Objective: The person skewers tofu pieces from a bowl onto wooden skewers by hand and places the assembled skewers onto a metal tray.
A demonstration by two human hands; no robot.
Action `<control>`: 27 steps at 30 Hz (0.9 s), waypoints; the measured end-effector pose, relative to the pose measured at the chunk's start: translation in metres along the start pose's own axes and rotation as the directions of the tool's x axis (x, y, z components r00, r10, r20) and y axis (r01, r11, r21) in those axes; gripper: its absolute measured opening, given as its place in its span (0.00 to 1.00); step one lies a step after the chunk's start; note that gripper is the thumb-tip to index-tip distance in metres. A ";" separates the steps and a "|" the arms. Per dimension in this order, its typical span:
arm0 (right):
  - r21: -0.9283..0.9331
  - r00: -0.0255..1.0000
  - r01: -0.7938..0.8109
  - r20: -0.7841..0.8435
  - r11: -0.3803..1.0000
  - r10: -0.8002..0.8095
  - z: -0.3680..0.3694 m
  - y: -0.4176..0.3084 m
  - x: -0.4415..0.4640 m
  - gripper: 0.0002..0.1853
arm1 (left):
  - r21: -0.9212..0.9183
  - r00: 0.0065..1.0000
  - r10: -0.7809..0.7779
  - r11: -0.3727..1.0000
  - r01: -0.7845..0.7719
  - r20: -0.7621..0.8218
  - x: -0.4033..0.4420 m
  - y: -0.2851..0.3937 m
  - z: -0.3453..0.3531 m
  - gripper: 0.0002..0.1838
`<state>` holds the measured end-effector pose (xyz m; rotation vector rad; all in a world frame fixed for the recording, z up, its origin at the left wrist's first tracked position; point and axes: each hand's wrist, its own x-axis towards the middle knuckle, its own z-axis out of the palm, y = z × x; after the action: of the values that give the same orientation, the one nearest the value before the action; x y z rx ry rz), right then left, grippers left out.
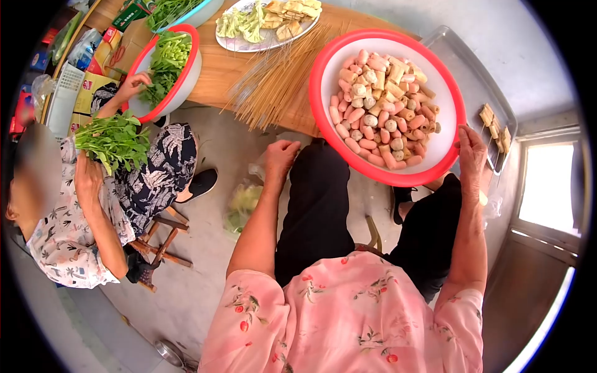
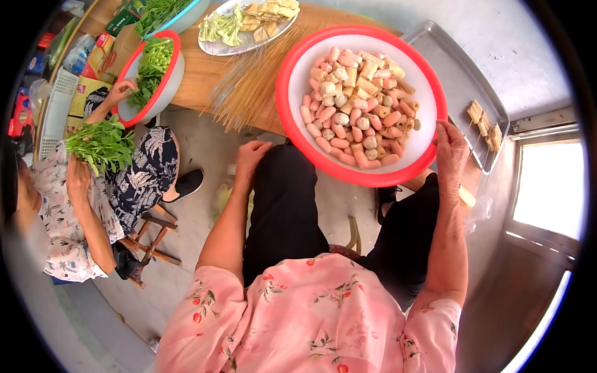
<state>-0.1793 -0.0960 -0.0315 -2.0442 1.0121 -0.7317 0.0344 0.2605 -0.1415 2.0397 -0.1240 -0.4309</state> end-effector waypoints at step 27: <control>0.013 0.997 -0.071 -0.017 0.997 0.071 -0.005 0.002 -0.004 0.12 | 0.527 0.931 0.320 0.829 -0.186 -0.175 0.026 0.003 0.015 0.08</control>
<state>-0.1857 -0.0953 -0.0312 -1.9836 1.0819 -0.7179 0.0534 0.2403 -0.1518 2.5302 -0.3814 0.0543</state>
